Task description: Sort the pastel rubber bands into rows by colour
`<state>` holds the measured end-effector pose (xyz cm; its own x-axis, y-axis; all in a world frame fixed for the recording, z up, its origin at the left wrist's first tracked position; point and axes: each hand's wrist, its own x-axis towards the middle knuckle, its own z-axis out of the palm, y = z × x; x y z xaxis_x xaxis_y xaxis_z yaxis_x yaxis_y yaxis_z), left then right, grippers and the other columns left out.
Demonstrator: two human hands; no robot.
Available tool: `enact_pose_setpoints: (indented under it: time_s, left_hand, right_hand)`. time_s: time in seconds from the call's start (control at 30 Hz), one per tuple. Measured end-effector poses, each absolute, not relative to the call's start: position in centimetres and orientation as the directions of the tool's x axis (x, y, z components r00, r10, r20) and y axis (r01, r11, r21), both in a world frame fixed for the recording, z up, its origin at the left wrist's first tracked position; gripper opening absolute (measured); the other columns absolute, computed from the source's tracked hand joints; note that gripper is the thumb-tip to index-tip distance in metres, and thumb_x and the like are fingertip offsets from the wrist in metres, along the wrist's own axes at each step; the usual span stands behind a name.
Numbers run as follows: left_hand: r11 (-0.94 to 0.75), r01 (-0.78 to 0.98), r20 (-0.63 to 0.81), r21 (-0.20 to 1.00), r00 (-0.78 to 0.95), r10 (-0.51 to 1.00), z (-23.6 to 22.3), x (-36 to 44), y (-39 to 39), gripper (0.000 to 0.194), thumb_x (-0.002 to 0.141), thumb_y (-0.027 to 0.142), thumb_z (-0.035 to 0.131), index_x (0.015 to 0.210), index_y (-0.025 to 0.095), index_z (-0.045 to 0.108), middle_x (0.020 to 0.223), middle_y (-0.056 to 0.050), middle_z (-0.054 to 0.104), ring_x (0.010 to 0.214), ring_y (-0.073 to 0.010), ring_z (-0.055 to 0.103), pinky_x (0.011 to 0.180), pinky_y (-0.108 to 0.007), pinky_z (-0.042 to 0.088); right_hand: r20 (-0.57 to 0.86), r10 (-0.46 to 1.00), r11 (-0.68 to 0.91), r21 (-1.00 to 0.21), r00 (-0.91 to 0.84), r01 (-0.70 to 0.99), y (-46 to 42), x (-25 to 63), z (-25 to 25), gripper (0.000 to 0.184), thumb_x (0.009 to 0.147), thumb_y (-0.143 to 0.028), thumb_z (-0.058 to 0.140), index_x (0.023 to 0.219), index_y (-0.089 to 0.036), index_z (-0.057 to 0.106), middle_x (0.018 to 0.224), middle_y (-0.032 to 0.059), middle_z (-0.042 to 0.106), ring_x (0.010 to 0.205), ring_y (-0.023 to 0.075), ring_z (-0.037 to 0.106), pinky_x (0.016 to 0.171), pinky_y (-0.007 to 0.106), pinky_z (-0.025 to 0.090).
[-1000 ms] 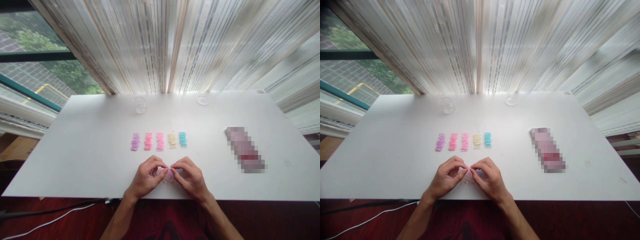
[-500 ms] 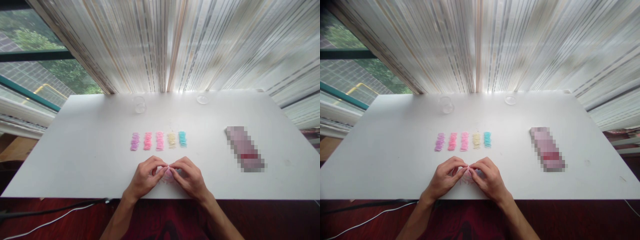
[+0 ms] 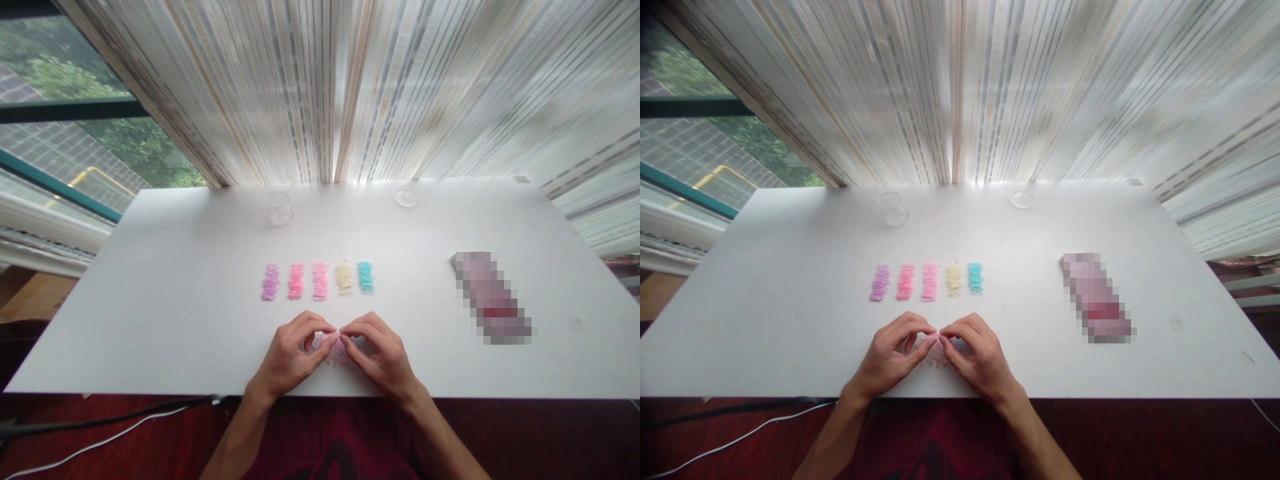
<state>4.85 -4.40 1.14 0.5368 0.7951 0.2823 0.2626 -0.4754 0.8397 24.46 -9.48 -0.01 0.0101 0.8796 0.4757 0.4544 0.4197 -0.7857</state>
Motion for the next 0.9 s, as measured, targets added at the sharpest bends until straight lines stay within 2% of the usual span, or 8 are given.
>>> enact_pose_setpoints:
  time_s: [0.9]
  left_hand:
    - [-0.468, 0.257, 0.276, 0.845, 0.54, 0.795, 0.85, 5.01, -4.37, 0.008, 0.093, 0.013, 0.067, 0.099, 0.018, 0.069, 0.089, -0.003, 0.065, 0.06, -0.008, 0.049, 0.056, -0.02, 0.045]
  right_hand:
    - [0.461, 0.887, 0.417, -0.815, 0.014, 0.401, -9.55, 24.53, 0.1, 0.013, 0.091, -0.009, 0.068, 0.095, -0.021, 0.068, 0.082, 0.0021, 0.069, 0.076, 0.016, 0.064, 0.068, 0.026, 0.054]
